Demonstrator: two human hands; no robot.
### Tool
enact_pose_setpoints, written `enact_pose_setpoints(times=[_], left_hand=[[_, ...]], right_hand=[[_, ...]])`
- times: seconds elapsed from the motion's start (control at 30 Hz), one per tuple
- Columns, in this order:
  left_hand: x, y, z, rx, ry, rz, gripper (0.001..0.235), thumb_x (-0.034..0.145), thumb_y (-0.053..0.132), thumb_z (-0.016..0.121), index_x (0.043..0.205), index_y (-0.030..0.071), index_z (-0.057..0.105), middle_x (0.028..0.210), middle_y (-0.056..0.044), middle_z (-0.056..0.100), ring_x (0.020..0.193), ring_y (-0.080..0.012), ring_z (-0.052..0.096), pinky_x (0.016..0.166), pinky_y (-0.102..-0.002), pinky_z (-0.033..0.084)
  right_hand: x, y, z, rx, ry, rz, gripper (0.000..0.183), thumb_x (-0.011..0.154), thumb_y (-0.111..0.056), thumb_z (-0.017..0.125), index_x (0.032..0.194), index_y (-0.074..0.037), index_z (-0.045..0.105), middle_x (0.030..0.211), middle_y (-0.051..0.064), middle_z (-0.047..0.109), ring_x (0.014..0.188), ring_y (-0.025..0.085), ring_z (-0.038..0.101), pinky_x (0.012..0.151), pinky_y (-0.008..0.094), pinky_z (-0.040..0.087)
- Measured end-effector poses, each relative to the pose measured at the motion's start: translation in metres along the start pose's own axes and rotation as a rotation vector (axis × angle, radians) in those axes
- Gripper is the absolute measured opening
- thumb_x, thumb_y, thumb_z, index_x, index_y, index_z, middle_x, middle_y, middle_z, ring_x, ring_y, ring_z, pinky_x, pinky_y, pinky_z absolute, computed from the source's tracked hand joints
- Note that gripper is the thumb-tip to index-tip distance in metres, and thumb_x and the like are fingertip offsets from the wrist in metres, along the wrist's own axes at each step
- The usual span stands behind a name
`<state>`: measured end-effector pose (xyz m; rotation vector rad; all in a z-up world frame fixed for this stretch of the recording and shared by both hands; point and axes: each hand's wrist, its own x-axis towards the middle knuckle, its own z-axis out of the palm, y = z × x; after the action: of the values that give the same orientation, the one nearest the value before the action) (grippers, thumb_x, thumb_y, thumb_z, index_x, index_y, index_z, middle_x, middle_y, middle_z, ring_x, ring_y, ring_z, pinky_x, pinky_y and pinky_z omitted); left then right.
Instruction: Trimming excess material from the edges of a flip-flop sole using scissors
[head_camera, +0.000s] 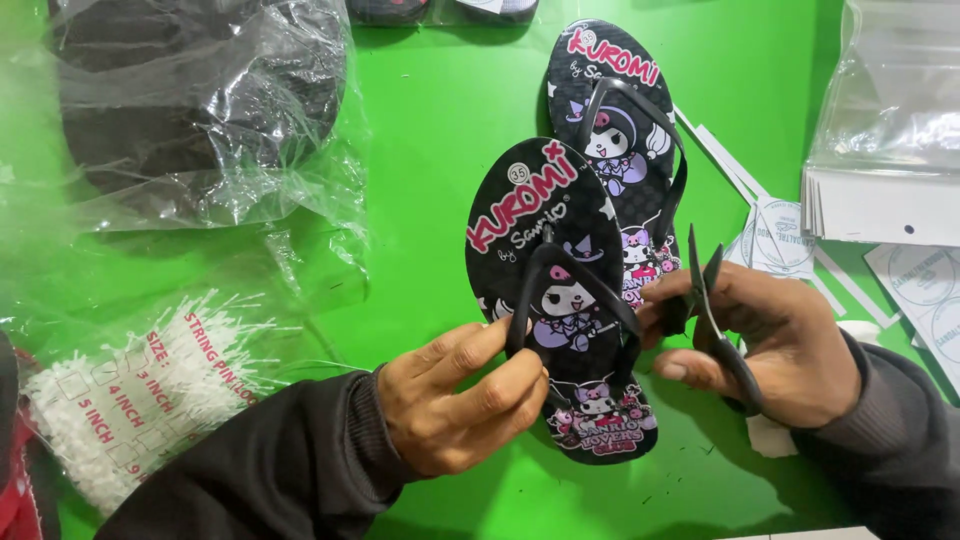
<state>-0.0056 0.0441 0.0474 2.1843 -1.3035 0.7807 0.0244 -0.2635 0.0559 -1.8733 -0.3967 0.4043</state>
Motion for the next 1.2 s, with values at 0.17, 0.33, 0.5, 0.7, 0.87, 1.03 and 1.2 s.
enact_pose_setpoints(times=[0.17,0.33,0.5,0.7,0.87,1.03,1.2], left_hand=[[-0.001,-0.002,0.001,0.043,0.039,-0.013,0.015,0.103,0.008,0.062,0.101,0.007,0.076,0.108,-0.006,0.065,0.099,-0.0286,0.069,0.090,-0.035,0.060],[-0.003,-0.010,-0.007,0.082,0.108,-0.043,0.007,0.100,0.001,0.069,0.103,-0.003,0.075,0.106,-0.013,0.065,0.096,-0.0341,0.071,0.089,-0.037,0.065],[-0.001,-0.004,-0.003,0.192,0.197,-0.181,0.010,0.096,0.013,0.086,0.100,0.011,0.077,0.109,-0.007,0.055,0.101,-0.0279,0.074,0.081,-0.036,0.065],[-0.039,-0.008,-0.020,0.274,0.323,-0.435,0.086,0.078,0.064,0.102,0.127,0.018,0.047,0.120,-0.007,0.047,0.098,-0.0233,0.057,0.088,-0.040,0.057],[-0.031,-0.019,-0.016,0.371,0.325,-0.338,0.080,0.082,0.084,0.076,0.122,0.017,0.058,0.129,-0.011,0.044,0.115,-0.0268,0.042,0.094,-0.041,0.046],[-0.007,-0.014,-0.018,0.367,0.143,-0.294,0.065,0.091,0.082,0.055,0.106,0.022,0.077,0.121,-0.006,0.069,0.119,-0.0251,0.053,0.102,-0.040,0.028],[-0.002,-0.012,-0.019,0.277,0.034,-0.337,0.036,0.102,0.047,0.055,0.107,0.017,0.075,0.100,-0.001,0.069,0.091,-0.0242,0.067,0.091,-0.040,0.039]], right_hand=[[-0.001,-0.002,0.000,-0.105,-0.052,-0.052,0.062,0.065,-0.026,0.089,0.120,-0.005,0.070,0.101,0.008,0.080,0.089,0.015,0.081,0.081,0.026,0.067],[-0.010,0.001,0.009,-0.245,-0.062,0.005,0.075,0.054,-0.032,0.097,0.123,-0.015,0.072,0.110,0.001,0.080,0.082,0.008,0.071,0.051,0.021,0.052],[-0.014,-0.005,0.013,-0.290,0.110,-0.116,0.042,0.069,-0.017,0.085,0.109,-0.009,0.074,0.093,0.005,0.081,0.068,0.010,0.069,0.060,0.023,0.053],[-0.012,-0.025,0.009,-0.518,0.170,-0.365,0.039,0.072,0.006,0.084,0.108,-0.006,0.073,0.080,0.008,0.068,0.065,0.016,0.061,0.055,0.026,0.048],[-0.017,-0.017,0.002,-0.585,0.067,-0.379,0.055,0.065,0.011,0.069,0.116,-0.010,0.073,0.086,0.008,0.064,0.067,0.018,0.059,0.058,0.028,0.045],[-0.018,-0.019,0.001,-0.567,0.019,-0.383,0.060,0.061,0.014,0.064,0.116,-0.008,0.072,0.084,0.008,0.061,0.066,0.020,0.058,0.057,0.029,0.044],[-0.020,-0.016,0.002,-0.569,-0.004,-0.340,0.068,0.052,0.012,0.059,0.113,-0.013,0.073,0.084,0.006,0.062,0.061,0.016,0.056,0.052,0.026,0.041]])
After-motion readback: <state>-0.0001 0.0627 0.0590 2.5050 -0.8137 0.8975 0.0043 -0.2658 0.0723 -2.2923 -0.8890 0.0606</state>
